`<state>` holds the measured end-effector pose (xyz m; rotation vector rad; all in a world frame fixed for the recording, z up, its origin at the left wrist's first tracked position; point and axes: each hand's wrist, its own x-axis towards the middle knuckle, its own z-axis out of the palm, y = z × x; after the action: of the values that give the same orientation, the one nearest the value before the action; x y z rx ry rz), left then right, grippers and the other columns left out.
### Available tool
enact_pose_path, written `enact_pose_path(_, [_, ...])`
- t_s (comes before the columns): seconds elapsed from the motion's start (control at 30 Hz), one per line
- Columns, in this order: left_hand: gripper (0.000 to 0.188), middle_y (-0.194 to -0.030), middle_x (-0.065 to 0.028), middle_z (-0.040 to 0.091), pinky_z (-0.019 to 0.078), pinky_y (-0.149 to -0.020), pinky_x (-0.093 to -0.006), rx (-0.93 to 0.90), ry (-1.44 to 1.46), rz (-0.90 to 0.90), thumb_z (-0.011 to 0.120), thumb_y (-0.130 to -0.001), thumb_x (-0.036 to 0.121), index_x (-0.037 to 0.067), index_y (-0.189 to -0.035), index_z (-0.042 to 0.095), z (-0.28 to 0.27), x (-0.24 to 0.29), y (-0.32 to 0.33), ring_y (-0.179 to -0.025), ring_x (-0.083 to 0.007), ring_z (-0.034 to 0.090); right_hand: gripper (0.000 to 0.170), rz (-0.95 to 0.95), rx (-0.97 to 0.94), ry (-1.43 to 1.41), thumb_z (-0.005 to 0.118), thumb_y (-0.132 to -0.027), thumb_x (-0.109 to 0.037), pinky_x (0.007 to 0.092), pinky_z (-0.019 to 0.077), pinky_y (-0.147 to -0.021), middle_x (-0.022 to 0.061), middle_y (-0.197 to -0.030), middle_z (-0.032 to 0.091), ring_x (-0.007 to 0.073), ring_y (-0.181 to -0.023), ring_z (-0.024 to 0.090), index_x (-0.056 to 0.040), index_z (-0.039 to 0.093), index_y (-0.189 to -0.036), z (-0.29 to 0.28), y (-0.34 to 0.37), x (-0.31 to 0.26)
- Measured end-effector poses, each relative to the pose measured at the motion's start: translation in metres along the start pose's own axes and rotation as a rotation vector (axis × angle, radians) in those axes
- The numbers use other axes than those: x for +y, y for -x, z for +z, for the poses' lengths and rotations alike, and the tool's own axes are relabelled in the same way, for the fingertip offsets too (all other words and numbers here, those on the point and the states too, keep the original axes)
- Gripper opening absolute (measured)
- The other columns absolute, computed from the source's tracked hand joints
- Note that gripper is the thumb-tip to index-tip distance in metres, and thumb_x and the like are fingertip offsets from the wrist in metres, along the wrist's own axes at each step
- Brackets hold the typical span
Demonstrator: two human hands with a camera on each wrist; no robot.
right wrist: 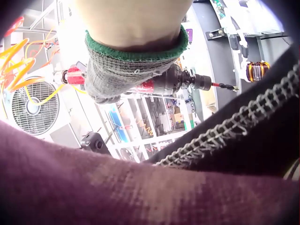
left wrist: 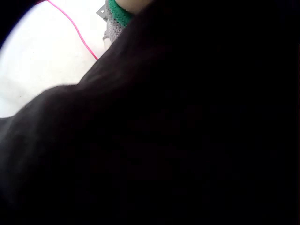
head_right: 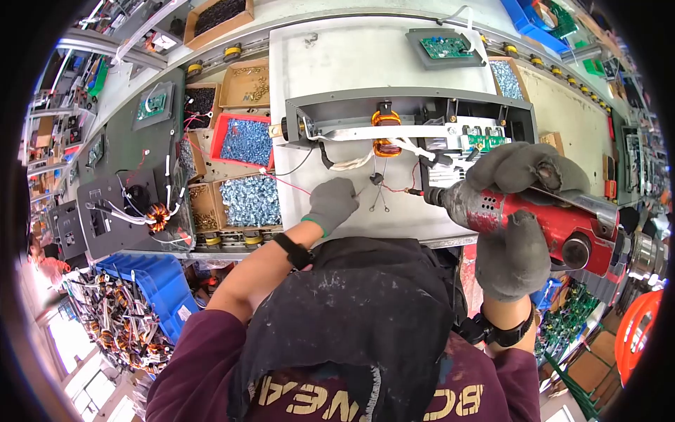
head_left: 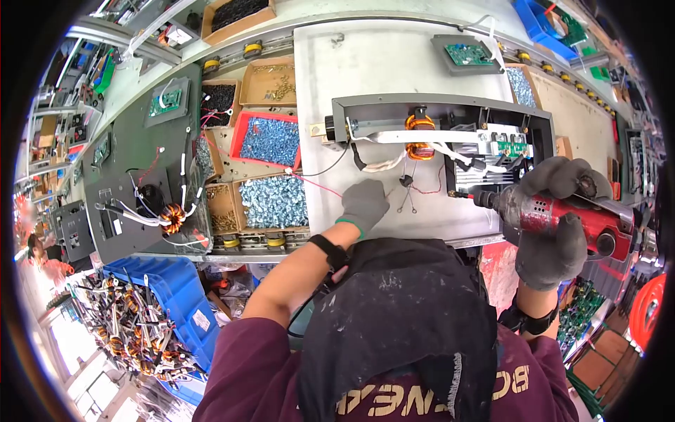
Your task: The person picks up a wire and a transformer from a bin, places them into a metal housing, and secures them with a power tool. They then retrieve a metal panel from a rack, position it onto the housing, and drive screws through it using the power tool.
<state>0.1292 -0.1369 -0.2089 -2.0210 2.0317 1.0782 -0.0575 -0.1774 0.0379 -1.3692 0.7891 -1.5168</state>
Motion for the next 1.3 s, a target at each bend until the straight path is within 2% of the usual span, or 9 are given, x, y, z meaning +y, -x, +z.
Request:
enact_pose_path(0.13, [0.014, -0.065, -0.0051, 0.058, 0.0442, -0.056, -0.0319, 0.115, 0.537, 0.125, 0.058, -0.084, 0.019, 0.006, -0.085, 0.062, -0.057, 0.011, 0.041, -0.061, -0.0177, 0.057, 0.038, 0.013, -0.041, -0.013, 0.062, -0.075, -0.023, 0.0328, 0.0405, -0.064, 0.0063, -0.086, 0.042, 0.0219, -0.078, 0.044, -0.0075, 0.047, -0.107, 0.005, -0.017, 0.007])
enact_pose_path(0.3, [0.018, -0.062, 0.0029, 0.043, 0.0314, -0.05, -0.0239, -0.267, 1.83, 0.064, 0.055, -0.088, 0.022, 0.007, -0.078, 0.053, -0.086, 0.018, 0.034, -0.053, -0.0079, 0.037, 0.038, 0.122, 0.078, -0.116, 0.059, -0.078, -0.02, 0.0377, 0.0428, -0.072, 0.0084, -0.091, 0.047, 0.0236, -0.084, 0.047, -0.0056, 0.047, -0.111, 0.028, -0.035, 0.027])
enact_pose_path(0.53, [0.018, -0.062, 0.0031, 0.04, 0.0311, -0.048, -0.0233, -0.333, 1.963, 0.136, 0.05, -0.093, 0.022, 0.006, -0.083, 0.052, -0.066, 0.015, 0.01, -0.052, -0.0064, 0.035, 0.034, 0.1, -0.055, -0.07, 0.058, -0.079, -0.015, 0.0404, 0.0458, -0.079, 0.0125, -0.095, 0.057, 0.0258, -0.085, 0.056, -0.0032, 0.051, -0.11, 0.045, -0.052, 0.069])
enact_pose_path(0.57, [0.019, -0.062, 0.0031, 0.04, 0.0312, -0.048, -0.0227, -0.31, 1.927, 0.119, 0.05, -0.093, 0.022, 0.006, -0.082, 0.052, -0.067, 0.015, 0.01, -0.052, -0.0061, 0.036, 0.038, 0.149, -0.206, -0.197, 0.051, -0.083, 0.008, 0.0408, 0.047, -0.09, 0.0121, -0.11, 0.055, 0.0213, -0.099, 0.057, -0.0036, 0.045, -0.119, 0.03, -0.049, 0.078])
enact_pose_path(0.7, [0.02, -0.061, 0.003, 0.041, 0.0317, -0.047, -0.0215, -0.271, 1.875, 0.096, 0.05, -0.093, 0.023, 0.007, -0.081, 0.051, -0.067, 0.017, 0.007, -0.052, -0.0054, 0.037, 0.039, 0.212, -0.166, -0.061, 0.05, -0.083, 0.01, 0.0405, 0.0472, -0.092, 0.0111, -0.114, 0.055, 0.0196, -0.101, 0.057, -0.0042, 0.046, -0.119, 0.031, -0.043, 0.09])
enact_pose_path(0.77, [0.02, -0.061, 0.0029, 0.042, 0.0318, -0.047, -0.0217, -0.274, 1.859, 0.092, 0.051, -0.093, 0.023, 0.007, -0.081, 0.051, -0.068, 0.017, 0.008, -0.051, -0.0055, 0.037, 0.034, 0.174, -0.019, -0.062, 0.06, -0.079, -0.01, 0.0406, 0.0474, -0.083, 0.011, -0.099, 0.06, 0.024, -0.09, 0.058, -0.005, 0.052, -0.112, 0.047, -0.043, 0.092])
enact_pose_path(1.0, [0.022, -0.061, 0.0029, 0.043, 0.0317, -0.045, -0.022, -0.284, 1.836, 0.052, 0.054, -0.092, 0.024, 0.007, -0.079, 0.051, -0.07, 0.017, 0.005, -0.049, -0.0055, 0.037, 0.037, 0.229, -0.107, 0.005, 0.062, -0.081, -0.009, 0.0425, 0.0481, -0.085, 0.0109, -0.105, 0.058, 0.0241, -0.093, 0.058, -0.0062, 0.05, -0.116, 0.049, -0.039, 0.092])
enact_pose_path(1.07, [0.022, -0.06, 0.0028, 0.044, 0.0316, -0.045, -0.0218, -0.271, 1.845, 0.044, 0.055, -0.092, 0.025, 0.007, -0.078, 0.051, -0.073, 0.019, 0.006, -0.049, -0.0054, 0.038, 0.033, 0.104, -0.215, 0.017, 0.055, -0.077, 0.013, 0.0327, 0.052, -0.083, 0.0095, -0.101, 0.061, 0.0169, -0.091, 0.062, -0.0026, 0.051, -0.106, 0.054, -0.042, 0.093])
enact_pose_path(1.3, [0.022, -0.061, 0.0025, 0.045, 0.0316, -0.044, -0.0211, -0.285, 1.883, 0.049, 0.054, -0.092, 0.024, 0.007, -0.077, 0.052, -0.069, 0.016, 0.006, -0.049, -0.0054, 0.039, 0.034, -0.079, -0.368, 0.237, 0.07, -0.071, 0.007, 0.0268, 0.0525, -0.071, 0.0087, -0.089, 0.061, 0.0157, -0.08, 0.063, -0.0039, 0.053, -0.098, 0.062, -0.044, 0.1])
